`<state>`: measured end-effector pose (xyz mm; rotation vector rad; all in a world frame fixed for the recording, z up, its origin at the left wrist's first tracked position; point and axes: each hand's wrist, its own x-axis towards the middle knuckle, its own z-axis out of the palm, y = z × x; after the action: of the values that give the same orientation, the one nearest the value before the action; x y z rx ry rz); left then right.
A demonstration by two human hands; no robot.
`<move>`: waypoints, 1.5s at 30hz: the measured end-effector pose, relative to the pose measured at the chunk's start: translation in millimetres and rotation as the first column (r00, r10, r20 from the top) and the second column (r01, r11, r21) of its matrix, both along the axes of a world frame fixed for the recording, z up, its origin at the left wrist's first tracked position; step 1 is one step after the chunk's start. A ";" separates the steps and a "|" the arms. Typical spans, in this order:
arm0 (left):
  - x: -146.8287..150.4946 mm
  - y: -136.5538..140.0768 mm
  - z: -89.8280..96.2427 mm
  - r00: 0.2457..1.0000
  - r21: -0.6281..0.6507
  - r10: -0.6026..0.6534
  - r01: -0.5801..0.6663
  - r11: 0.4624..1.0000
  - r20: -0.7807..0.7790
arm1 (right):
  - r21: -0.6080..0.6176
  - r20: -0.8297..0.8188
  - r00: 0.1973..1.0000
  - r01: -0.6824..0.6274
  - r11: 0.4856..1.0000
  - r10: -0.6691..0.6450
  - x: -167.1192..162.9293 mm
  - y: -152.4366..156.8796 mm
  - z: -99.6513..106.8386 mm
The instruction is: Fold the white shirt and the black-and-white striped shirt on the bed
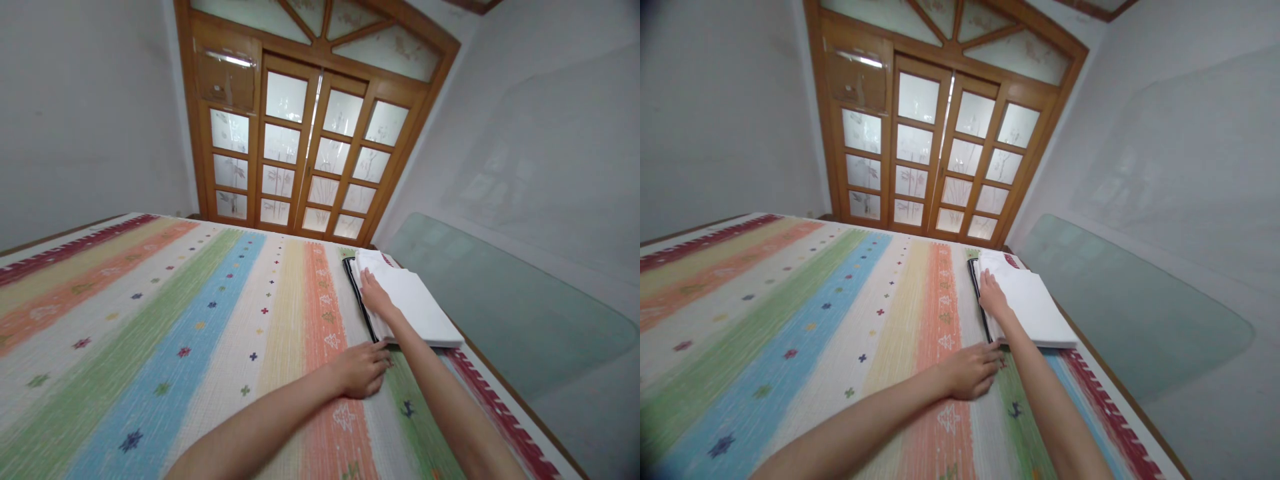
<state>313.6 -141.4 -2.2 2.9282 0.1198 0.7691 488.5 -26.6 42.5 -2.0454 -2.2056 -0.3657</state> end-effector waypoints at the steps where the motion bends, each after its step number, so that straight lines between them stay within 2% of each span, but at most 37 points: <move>1: -7.8 1.7 0.4 1.000 -0.008 -0.008 0.008 1.000 -0.012 | 0.019 0.039 0.999 0.002 1.000 -0.003 -3.9 -7.3 -1.9; 5: -57.1 12.2 5.4 0.996 -0.091 0.035 -0.042 0.995 -0.082 | 0.118 0.213 0.977 -0.037 0.992 0.011 -19.7 -43.5 -10.9; 8: -109.6 23.8 12.1 0.970 -0.159 0.157 -0.187 0.969 -0.185 | 0.151 0.298 0.952 -0.112 0.982 0.062 -26.1 -72.4 -14.7; 10: -148.1 32.6 16.4 0.928 -0.159 0.245 -0.297 0.942 -0.280 | 0.155 0.341 0.936 -0.147 0.977 0.087 -26.6 -89.5 -15.1; 14: -224.2 47.4 20.2 0.821 -0.126 0.427 -0.503 0.855 -0.379 | 0.190 0.385 0.920 -0.157 0.969 0.073 -25.1 -117.7 -17.4; 16: -260.7 51.2 18.7 0.764 -0.105 0.523 -0.596 0.796 -0.379 | 0.212 0.391 0.918 -0.164 0.964 0.070 -26.2 -130.9 -21.6; 20: -331.6 50.1 11.6 0.661 -0.047 0.648 -0.713 0.699 -0.379 | 0.220 0.379 0.919 -0.204 0.954 0.109 -32.9 -161.0 -31.5; 23: -374.2 44.6 6.9 0.572 -0.015 0.743 -0.796 0.605 -0.347 | 0.212 0.331 0.926 -0.262 0.941 0.183 -42.9 -183.2 -33.8; 25: -389.7 40.3 6.7 0.533 0.001 0.776 -0.824 0.566 -0.338 | 0.219 0.257 0.938 -0.290 0.932 0.232 -52.5 -193.4 -32.9; 28: -388.5 34.7 11.9 0.535 0.004 0.785 -0.826 0.564 -0.312 | 0.231 0.109 0.947 -0.319 0.919 0.301 -69.1 -197.2 -30.8; 34: -330.9 30.7 33.6 0.657 -0.012 0.704 -0.733 0.680 -0.269 | 0.090 -0.164 0.910 -0.370 0.925 0.380 -101.8 -171.1 -26.7; 38: -291.4 32.3 43.8 0.719 -0.034 0.631 -0.667 0.744 -0.292 | -0.008 -0.282 0.863 -0.438 0.899 0.419 -121.6 -146.4 -21.1; 41: -273.7 34.5 41.5 0.744 -0.051 0.586 -0.631 0.774 -0.320 | -0.074 -0.326 0.850 -0.460 0.885 0.415 -133.1 -132.5 -18.6; 45: -266.4 33.4 26.2 0.766 -0.091 0.540 -0.601 0.794 -0.349 | -0.100 -0.325 0.844 -0.479 0.872 0.427 -140.0 -124.0 -25.5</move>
<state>47.2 -108.0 24.0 2.7868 1.1031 0.3054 348.5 -150.6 17.0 -1.4385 -2.4907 0.1809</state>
